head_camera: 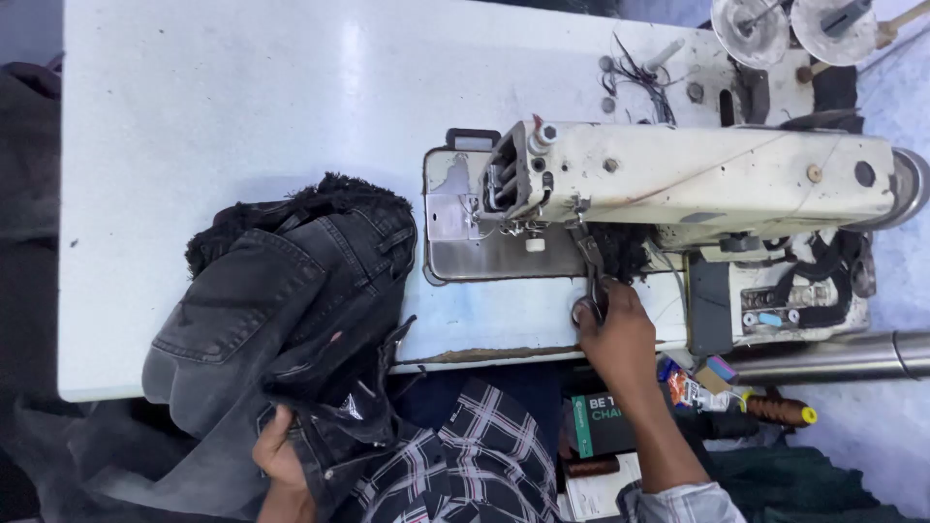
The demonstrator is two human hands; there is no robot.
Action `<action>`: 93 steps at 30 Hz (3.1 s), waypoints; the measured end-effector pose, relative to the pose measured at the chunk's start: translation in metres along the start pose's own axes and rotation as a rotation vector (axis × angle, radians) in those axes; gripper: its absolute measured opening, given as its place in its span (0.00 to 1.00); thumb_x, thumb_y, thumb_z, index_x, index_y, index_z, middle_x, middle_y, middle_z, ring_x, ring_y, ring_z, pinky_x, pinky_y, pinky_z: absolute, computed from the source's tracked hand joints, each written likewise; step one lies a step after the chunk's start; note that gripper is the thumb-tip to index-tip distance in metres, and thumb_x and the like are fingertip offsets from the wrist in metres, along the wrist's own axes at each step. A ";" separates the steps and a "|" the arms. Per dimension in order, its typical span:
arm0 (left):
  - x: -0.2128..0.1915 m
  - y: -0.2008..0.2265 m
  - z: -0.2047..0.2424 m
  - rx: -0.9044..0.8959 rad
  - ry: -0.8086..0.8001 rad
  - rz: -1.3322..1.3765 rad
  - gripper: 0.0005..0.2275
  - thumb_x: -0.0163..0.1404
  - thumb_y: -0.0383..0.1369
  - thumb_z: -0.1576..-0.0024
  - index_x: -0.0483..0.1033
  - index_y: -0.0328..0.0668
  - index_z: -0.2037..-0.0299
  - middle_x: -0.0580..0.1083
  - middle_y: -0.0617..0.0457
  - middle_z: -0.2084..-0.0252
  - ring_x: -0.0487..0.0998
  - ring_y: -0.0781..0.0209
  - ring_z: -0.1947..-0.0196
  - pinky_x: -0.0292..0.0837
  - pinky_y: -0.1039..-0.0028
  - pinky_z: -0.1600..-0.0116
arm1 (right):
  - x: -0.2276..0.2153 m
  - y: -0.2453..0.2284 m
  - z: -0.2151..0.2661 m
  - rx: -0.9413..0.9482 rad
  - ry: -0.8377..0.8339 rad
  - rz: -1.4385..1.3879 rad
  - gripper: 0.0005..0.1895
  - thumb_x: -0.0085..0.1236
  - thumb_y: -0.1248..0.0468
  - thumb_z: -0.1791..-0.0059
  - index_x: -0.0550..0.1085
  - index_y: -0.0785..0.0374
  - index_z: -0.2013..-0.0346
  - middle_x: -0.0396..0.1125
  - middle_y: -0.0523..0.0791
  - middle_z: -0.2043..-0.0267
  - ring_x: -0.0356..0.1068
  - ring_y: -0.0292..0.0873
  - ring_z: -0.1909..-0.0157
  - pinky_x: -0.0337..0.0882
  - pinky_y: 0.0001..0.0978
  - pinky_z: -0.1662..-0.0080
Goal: The person uses a pair of scissors to trim the frayed edges of a pair of black jeans laid out on a white table. They repeatedly reposition the jeans to access different sections of the hem and side seams, cutting away excess fabric and loose threads.
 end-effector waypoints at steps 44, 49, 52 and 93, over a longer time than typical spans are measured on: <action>0.118 0.078 -0.077 0.136 -0.581 -2.091 0.29 0.58 0.42 0.50 0.69 0.52 0.35 0.62 0.49 0.27 0.44 0.51 0.23 0.15 0.49 0.29 | -0.022 -0.330 0.093 -0.836 -1.036 -1.022 0.12 0.59 0.61 0.46 0.74 0.68 0.57 0.71 0.46 0.65 0.70 0.36 0.62 0.72 0.33 0.56; 0.146 0.051 -0.102 0.102 -0.665 -2.314 0.26 0.57 0.45 0.48 0.72 0.51 0.39 0.65 0.49 0.31 0.51 0.50 0.27 0.26 0.50 0.31 | -0.014 -0.335 0.105 -0.896 -1.056 -0.891 0.10 0.55 0.62 0.45 0.72 0.68 0.63 0.69 0.47 0.70 0.69 0.38 0.66 0.70 0.33 0.61; 0.154 0.028 -0.115 0.014 -0.747 -2.426 0.24 0.57 0.46 0.48 0.73 0.50 0.41 0.67 0.49 0.34 0.55 0.49 0.30 0.33 0.51 0.32 | -0.003 -0.332 0.125 -0.867 -1.078 -0.850 0.10 0.52 0.62 0.45 0.71 0.67 0.66 0.68 0.47 0.73 0.68 0.40 0.68 0.69 0.34 0.64; 0.168 0.174 -0.325 -0.139 -0.132 -2.021 0.22 0.59 0.49 0.45 0.79 0.40 0.48 0.78 0.41 0.49 0.76 0.45 0.47 0.67 0.55 0.40 | 0.109 -0.248 0.056 -0.813 -0.289 -0.178 0.51 0.63 0.36 0.57 0.61 0.57 0.25 0.52 0.46 0.20 0.44 0.54 0.17 0.42 0.55 0.23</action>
Point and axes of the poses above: each hand's wrist, its own z-axis away from the middle knuckle, its own x-axis out of the palm, y = z × x, the point moved 9 cm from there along -z, towards the middle knuckle
